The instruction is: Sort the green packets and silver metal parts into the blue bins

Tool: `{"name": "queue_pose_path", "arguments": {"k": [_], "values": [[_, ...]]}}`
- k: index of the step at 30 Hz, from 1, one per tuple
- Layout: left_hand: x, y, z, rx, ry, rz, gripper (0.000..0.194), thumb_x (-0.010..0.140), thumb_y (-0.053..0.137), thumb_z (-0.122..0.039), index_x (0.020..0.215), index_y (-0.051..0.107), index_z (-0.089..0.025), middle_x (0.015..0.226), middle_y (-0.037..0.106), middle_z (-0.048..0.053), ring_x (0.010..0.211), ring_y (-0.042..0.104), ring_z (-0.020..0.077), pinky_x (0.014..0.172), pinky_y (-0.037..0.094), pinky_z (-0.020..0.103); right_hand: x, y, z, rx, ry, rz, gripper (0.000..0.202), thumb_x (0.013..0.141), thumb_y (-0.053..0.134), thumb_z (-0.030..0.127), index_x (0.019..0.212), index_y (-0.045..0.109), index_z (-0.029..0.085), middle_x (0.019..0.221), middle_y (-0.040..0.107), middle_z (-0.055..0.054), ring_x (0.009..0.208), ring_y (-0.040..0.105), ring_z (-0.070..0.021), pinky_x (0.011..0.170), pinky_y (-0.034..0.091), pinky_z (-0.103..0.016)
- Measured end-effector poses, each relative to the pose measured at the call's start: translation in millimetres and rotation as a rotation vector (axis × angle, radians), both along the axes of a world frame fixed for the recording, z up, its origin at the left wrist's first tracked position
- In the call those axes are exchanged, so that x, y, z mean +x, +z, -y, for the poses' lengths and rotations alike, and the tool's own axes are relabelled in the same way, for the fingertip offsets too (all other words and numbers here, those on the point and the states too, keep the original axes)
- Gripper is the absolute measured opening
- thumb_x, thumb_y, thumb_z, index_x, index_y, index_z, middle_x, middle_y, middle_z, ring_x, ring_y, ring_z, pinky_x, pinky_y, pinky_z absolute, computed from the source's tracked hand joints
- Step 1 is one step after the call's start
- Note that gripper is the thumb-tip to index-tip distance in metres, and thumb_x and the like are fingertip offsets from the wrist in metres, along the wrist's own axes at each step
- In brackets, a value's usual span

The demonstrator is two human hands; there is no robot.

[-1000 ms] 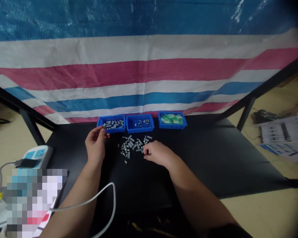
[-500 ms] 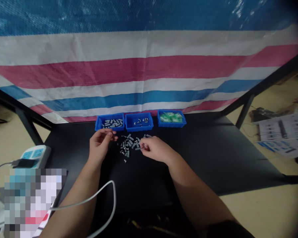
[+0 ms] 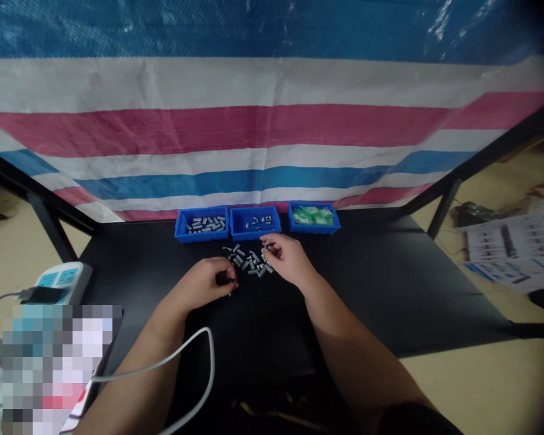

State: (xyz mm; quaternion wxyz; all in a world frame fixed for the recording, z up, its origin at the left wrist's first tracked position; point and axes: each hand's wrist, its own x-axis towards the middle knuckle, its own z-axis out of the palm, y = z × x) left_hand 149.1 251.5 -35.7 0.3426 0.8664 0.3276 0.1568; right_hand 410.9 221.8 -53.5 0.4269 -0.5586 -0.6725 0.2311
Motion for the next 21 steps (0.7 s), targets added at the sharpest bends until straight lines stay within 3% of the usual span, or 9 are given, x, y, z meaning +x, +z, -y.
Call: {"name": "queue_pose_path", "arguments": {"k": [3, 6, 10, 14, 18, 21], "values": [[2, -0.7, 3, -0.028, -0.014, -0.106, 0.016, 0.079, 0.076, -0.025, 0.094, 0.072, -0.023, 0.089, 0.068, 0.001, 0.077, 0.064, 0.0165, 0.07, 0.047, 0.029, 0, -1.8, -2, 0.063, -0.037, -0.061, 0.039, 0.092, 0.061, 0.024, 0.13, 0.066, 0.023, 0.117, 0.07, -0.009, 0.073, 0.066, -0.0124, 0.053, 0.051, -0.023], [4, -2.9, 4, 0.001, 0.023, -0.171, 0.026, 0.079, 0.075, -0.026, 0.105, 0.074, -0.025, 0.096, 0.069, 0.001, 0.083, 0.066, 0.0183, 0.075, 0.049, 0.031, 0, -0.4, -4, 0.138, -0.067, -0.062, 0.05, 0.093, 0.057, 0.022, 0.144, 0.058, 0.026, 0.134, 0.063, -0.011, 0.092, 0.07, -0.017, 0.056, 0.055, -0.024], [6, -4.1, 5, 0.04, 0.063, -0.218, 0.025, 0.08, 0.073, -0.028, 0.105, 0.074, -0.025, 0.104, 0.069, 0.003, 0.092, 0.067, 0.0215, 0.081, 0.05, 0.034, 3, -1.5, -8, 0.229, -0.121, 0.055, 0.061, 0.096, 0.052, 0.019, 0.156, 0.045, 0.03, 0.148, 0.055, -0.01, 0.117, 0.065, -0.0232, 0.082, 0.062, -0.035], [4, -5.0, 4, 0.043, 0.061, -0.215, 0.029, 0.081, 0.073, -0.032, 0.109, 0.074, -0.025, 0.106, 0.069, 0.004, 0.095, 0.067, 0.0224, 0.084, 0.051, 0.035, 2, -7.6, -11, 0.224, -0.161, 0.288, 0.068, 0.095, 0.053, 0.018, 0.16, 0.037, 0.028, 0.155, 0.052, -0.006, 0.14, 0.049, -0.0286, 0.114, 0.048, -0.049], [3, -7.6, 2, 0.037, 0.055, -0.207, 0.025, 0.081, 0.072, -0.029, 0.106, 0.076, -0.026, 0.105, 0.067, 0.004, 0.092, 0.067, 0.0214, 0.083, 0.051, 0.034, 0, -9.0, -11, 0.136, -0.194, 0.448, 0.068, 0.092, 0.057, 0.02, 0.158, 0.041, 0.025, 0.158, 0.048, -0.005, 0.15, 0.033, -0.0336, 0.121, 0.037, -0.055], [3, -7.4, 2, 0.057, 0.059, -0.179, 0.023, 0.079, 0.072, -0.026, 0.102, 0.076, -0.025, 0.101, 0.067, 0.004, 0.087, 0.067, 0.0215, 0.079, 0.051, 0.033, 2, -4.5, -9, 0.18, -0.227, 0.409, 0.053, 0.093, 0.057, 0.019, 0.146, 0.057, 0.025, 0.15, 0.055, -0.008, 0.141, 0.043, -0.0327, 0.118, 0.038, -0.052]]}}
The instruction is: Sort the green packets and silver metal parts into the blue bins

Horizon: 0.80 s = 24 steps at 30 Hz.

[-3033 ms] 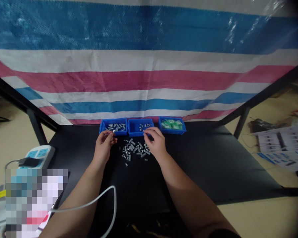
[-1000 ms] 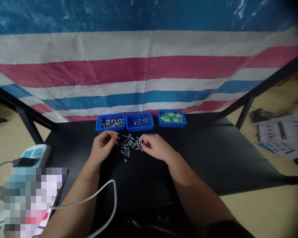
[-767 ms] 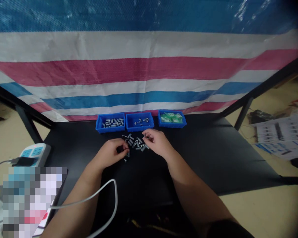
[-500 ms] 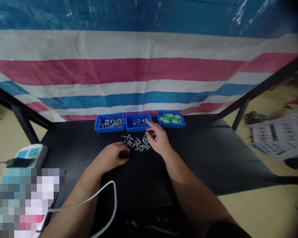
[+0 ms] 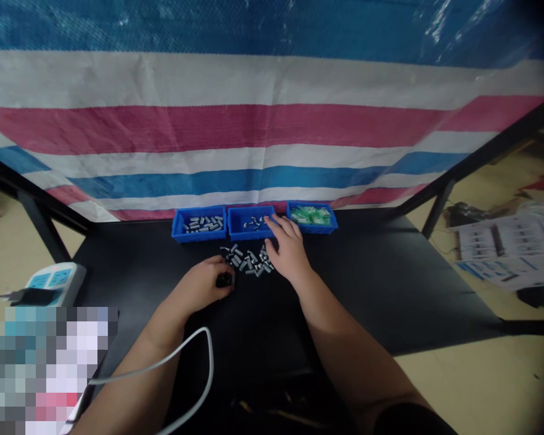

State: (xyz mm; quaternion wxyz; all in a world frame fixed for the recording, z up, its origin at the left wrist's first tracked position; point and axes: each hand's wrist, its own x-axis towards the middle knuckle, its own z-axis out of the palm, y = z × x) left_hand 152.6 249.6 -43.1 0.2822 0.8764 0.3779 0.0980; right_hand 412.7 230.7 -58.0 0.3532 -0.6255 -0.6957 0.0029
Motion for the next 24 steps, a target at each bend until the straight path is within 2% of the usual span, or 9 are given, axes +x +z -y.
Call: {"name": "queue_pose_path", "arguments": {"k": [2, 4, 6, 8, 11, 16, 20, 24], "values": [[0, 2.2, 0, 0.01, 0.0, 0.045, 0.023, 0.077, 0.073, -0.025, 0.101, 0.076, -0.025, 0.1, 0.068, 0.004, 0.086, 0.068, 0.0215, 0.077, 0.051, 0.032, 5, 3.2, 1, 0.02, -0.004, -0.049, 0.037, 0.092, 0.058, 0.018, 0.126, 0.07, 0.023, 0.13, 0.065, -0.011, 0.123, 0.056, -0.0306, 0.111, 0.044, -0.048], [0, 5.0, 0, -0.007, 0.002, 0.109, 0.023, 0.078, 0.073, -0.025, 0.1, 0.074, -0.025, 0.097, 0.069, 0.004, 0.082, 0.067, 0.0199, 0.073, 0.051, 0.031, 10, 5.3, 1, -0.035, 0.02, -0.107, 0.024, 0.091, 0.058, 0.016, 0.108, 0.075, 0.022, 0.106, 0.069, -0.01, 0.1, 0.062, -0.0256, 0.096, 0.05, -0.041], [-1, 6.7, 0, -0.053, 0.016, 0.181, 0.022, 0.079, 0.071, -0.024, 0.101, 0.072, -0.024, 0.09, 0.071, 0.002, 0.074, 0.066, 0.0172, 0.069, 0.05, 0.029, 15, 6.4, 1, -0.143, 0.086, -0.155, 0.019, 0.09, 0.058, 0.015, 0.098, 0.075, 0.021, 0.09, 0.068, -0.005, 0.081, 0.062, -0.0193, 0.08, 0.051, -0.033], [-1, 6.1, 1, -0.112, 0.05, 0.255, 0.024, 0.081, 0.068, -0.022, 0.105, 0.07, -0.023, 0.086, 0.072, 0.001, 0.07, 0.065, 0.0156, 0.068, 0.05, 0.027, 18, 7.1, 2, -0.242, 0.172, -0.166, 0.016, 0.089, 0.061, 0.016, 0.094, 0.074, 0.022, 0.082, 0.066, -0.002, 0.071, 0.058, -0.0148, 0.07, 0.046, -0.028], [-1, 0.4, 0, -0.171, 0.116, 0.352, 0.031, 0.083, 0.067, -0.022, 0.114, 0.067, -0.023, 0.089, 0.074, 0.001, 0.074, 0.068, 0.0157, 0.071, 0.052, 0.027, 17, 7.6, 4, -0.342, 0.267, -0.122, 0.011, 0.084, 0.067, 0.016, 0.09, 0.075, 0.022, 0.082, 0.066, 0.0, 0.07, 0.057, -0.0126, 0.066, 0.04, -0.025], [-3, -16.2, -11, -0.199, 0.308, 0.448, 0.036, 0.086, 0.069, -0.032, 0.12, 0.071, -0.021, 0.086, 0.073, 0.003, 0.071, 0.068, 0.0162, 0.067, 0.053, 0.027, 11, 4.9, 5, -0.405, 0.276, -0.088, 0.013, 0.08, 0.068, 0.012, 0.088, 0.074, 0.021, 0.085, 0.07, -0.001, 0.075, 0.06, -0.0125, 0.068, 0.039, -0.024], [-5, -24.9, -20, -0.345, 0.516, 0.621, 0.037, 0.086, 0.068, -0.044, 0.111, 0.076, -0.017, 0.078, 0.07, 0.004, 0.063, 0.065, 0.0159, 0.061, 0.053, 0.027, 10, 1.3, 5, -0.416, 0.238, -0.099, 0.011, 0.081, 0.069, 0.014, 0.087, 0.073, 0.022, 0.084, 0.072, 0.0, 0.071, 0.06, -0.0119, 0.065, 0.038, -0.024], [-4, -23.3, -24, -0.372, 0.698, 0.846, 0.038, 0.081, 0.075, -0.048, 0.102, 0.076, -0.016, 0.077, 0.068, 0.003, 0.061, 0.063, 0.0132, 0.057, 0.052, 0.024, 8, 0.3, 6, -0.42, 0.189, -0.084, 0.006, 0.083, 0.069, 0.018, 0.084, 0.073, 0.023, 0.079, 0.073, 0.001, 0.069, 0.062, -0.0129, 0.064, 0.038, -0.025]]}}
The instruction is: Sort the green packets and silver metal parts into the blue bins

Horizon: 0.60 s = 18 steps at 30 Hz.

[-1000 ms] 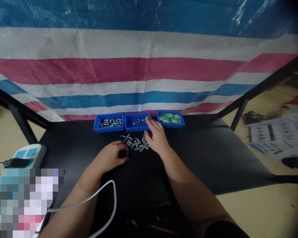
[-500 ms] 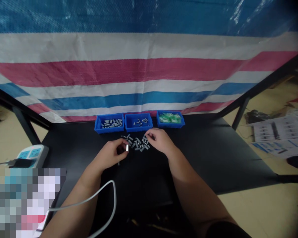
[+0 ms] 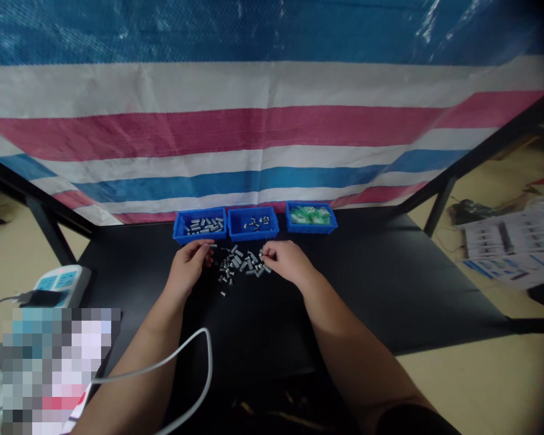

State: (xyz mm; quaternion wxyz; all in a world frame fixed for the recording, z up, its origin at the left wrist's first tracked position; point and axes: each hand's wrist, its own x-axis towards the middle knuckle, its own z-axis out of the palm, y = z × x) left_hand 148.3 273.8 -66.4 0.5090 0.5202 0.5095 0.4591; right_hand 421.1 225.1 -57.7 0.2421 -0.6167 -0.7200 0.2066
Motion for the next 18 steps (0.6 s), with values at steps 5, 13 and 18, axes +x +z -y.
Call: {"name": "queue_pose_path", "arguments": {"k": [5, 13, 18], "values": [[-2, 4.0, -4, 0.019, 0.16, 0.18, 0.04, 0.076, 0.082, -0.044, 0.103, 0.074, -0.015, 0.081, 0.07, 0.003, 0.065, 0.066, 0.0122, 0.063, 0.056, 0.025, -4, 1.8, 1, 0.001, 0.013, 0.041, 0.013, 0.088, 0.065, 0.018, 0.087, 0.076, 0.024, 0.076, 0.075, 0.0, 0.066, 0.063, -0.014, 0.062, 0.038, -0.026], [-5, 9.1, -4, 0.24, 0.236, 0.242, 0.032, 0.084, 0.076, -0.037, 0.112, 0.072, -0.022, 0.095, 0.073, 0.005, 0.069, 0.068, 0.0117, 0.064, 0.055, 0.024, -3, -1.2, 1, 0.01, 0.012, 0.035, 0.013, 0.087, 0.065, 0.019, 0.087, 0.076, 0.024, 0.074, 0.074, 0.001, 0.066, 0.063, -0.0142, 0.063, 0.04, -0.026], [-3, 12.4, 0, 0.23, 0.152, 0.234, 0.05, 0.083, 0.078, -0.035, 0.13, 0.067, -0.025, 0.12, 0.073, 0.011, 0.071, 0.07, 0.0123, 0.055, 0.051, 0.021, -3, -0.1, 1, -0.004, 0.018, 0.02, 0.011, 0.087, 0.066, 0.02, 0.088, 0.076, 0.023, 0.076, 0.075, 0.0, 0.065, 0.063, -0.0137, 0.063, 0.04, -0.026]]}}
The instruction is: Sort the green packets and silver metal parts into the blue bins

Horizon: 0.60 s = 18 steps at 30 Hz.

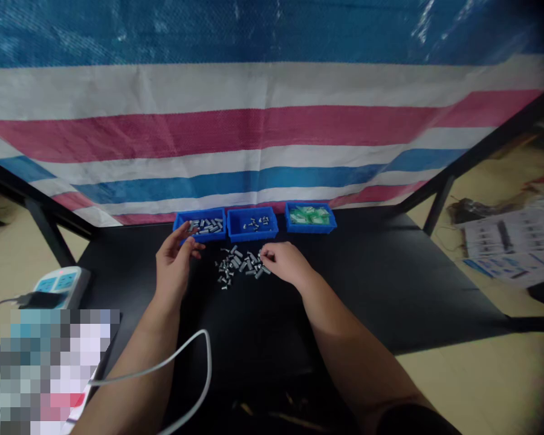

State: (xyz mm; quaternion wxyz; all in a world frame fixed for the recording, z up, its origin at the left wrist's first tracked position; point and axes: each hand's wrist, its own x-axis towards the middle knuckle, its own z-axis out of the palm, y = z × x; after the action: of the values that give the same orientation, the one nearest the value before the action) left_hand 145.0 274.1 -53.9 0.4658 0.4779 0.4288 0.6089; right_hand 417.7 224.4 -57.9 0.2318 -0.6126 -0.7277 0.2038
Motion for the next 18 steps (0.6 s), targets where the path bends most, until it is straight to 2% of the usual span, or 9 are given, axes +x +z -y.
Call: {"name": "queue_pose_path", "arguments": {"k": [3, 6, 8, 10, 13, 18], "values": [[0.6, 0.8, 0.5, -0.108, -0.071, -0.05, 0.065, 0.079, 0.08, -0.034, 0.14, 0.06, -0.026, 0.132, 0.069, 0.015, 0.067, 0.071, 0.0122, 0.047, 0.046, 0.019, 0.0, -0.1, -0.1, -0.004, 0.0, -0.001, 0.01, 0.087, 0.067, 0.02, 0.088, 0.076, 0.024, 0.076, 0.075, 0.0, 0.066, 0.064, -0.0141, 0.063, 0.04, -0.026], [0.6, 3.2, 0.9, -0.109, -0.079, -0.053, 0.045, 0.08, 0.078, -0.035, 0.122, 0.069, -0.02, 0.123, 0.072, 0.014, 0.061, 0.068, 0.0104, 0.045, 0.044, 0.019, 0.7, -0.7, -0.4, 0.006, -0.002, 0.0, 0.01, 0.087, 0.067, 0.02, 0.088, 0.076, 0.024, 0.076, 0.075, 0.001, 0.068, 0.064, -0.0147, 0.064, 0.04, -0.026], [0.2, 5.1, 1.3, -0.084, -0.07, -0.029, 0.029, 0.081, 0.077, -0.034, 0.104, 0.072, -0.018, 0.109, 0.075, 0.01, 0.058, 0.066, 0.0094, 0.045, 0.043, 0.019, 1.1, -0.3, -0.4, 0.023, -0.005, -0.015, 0.009, 0.087, 0.067, 0.02, 0.087, 0.075, 0.024, 0.077, 0.075, 0.001, 0.068, 0.064, -0.0146, 0.064, 0.04, -0.026], [-0.4, 6.1, 1.7, -0.071, -0.058, -0.007, 0.021, 0.081, 0.077, -0.033, 0.094, 0.071, -0.018, 0.093, 0.073, 0.005, 0.055, 0.062, 0.0085, 0.044, 0.041, 0.019, 1.2, 0.8, -0.2, 0.046, -0.01, -0.047, 0.007, 0.087, 0.067, 0.02, 0.086, 0.073, 0.024, 0.079, 0.074, 0.0, 0.068, 0.062, -0.014, 0.063, 0.04, -0.026], [-1.0, 5.7, 2.3, -0.077, -0.063, -0.018, 0.019, 0.081, 0.077, -0.033, 0.092, 0.07, -0.018, 0.076, 0.067, 0.0, 0.053, 0.058, 0.0077, 0.045, 0.039, 0.018, 0.9, 2.9, 0.0, 0.1, -0.032, -0.1, 0.004, 0.086, 0.066, 0.02, 0.085, 0.069, 0.022, 0.079, 0.071, 0.0, 0.068, 0.06, -0.0133, 0.063, 0.041, -0.025], [-0.4, 4.5, 4.3, -0.099, -0.098, -0.146, 0.021, 0.083, 0.075, -0.037, 0.093, 0.071, -0.018, 0.071, 0.063, -0.001, 0.054, 0.056, 0.008, 0.048, 0.04, 0.019, 2.1, 0.6, -2.1, 0.14, -0.078, -0.188, 0.005, 0.086, 0.062, 0.019, 0.085, 0.065, 0.022, 0.069, 0.065, 0.002, 0.061, 0.057, -0.0124, 0.062, 0.044, -0.025]]}}
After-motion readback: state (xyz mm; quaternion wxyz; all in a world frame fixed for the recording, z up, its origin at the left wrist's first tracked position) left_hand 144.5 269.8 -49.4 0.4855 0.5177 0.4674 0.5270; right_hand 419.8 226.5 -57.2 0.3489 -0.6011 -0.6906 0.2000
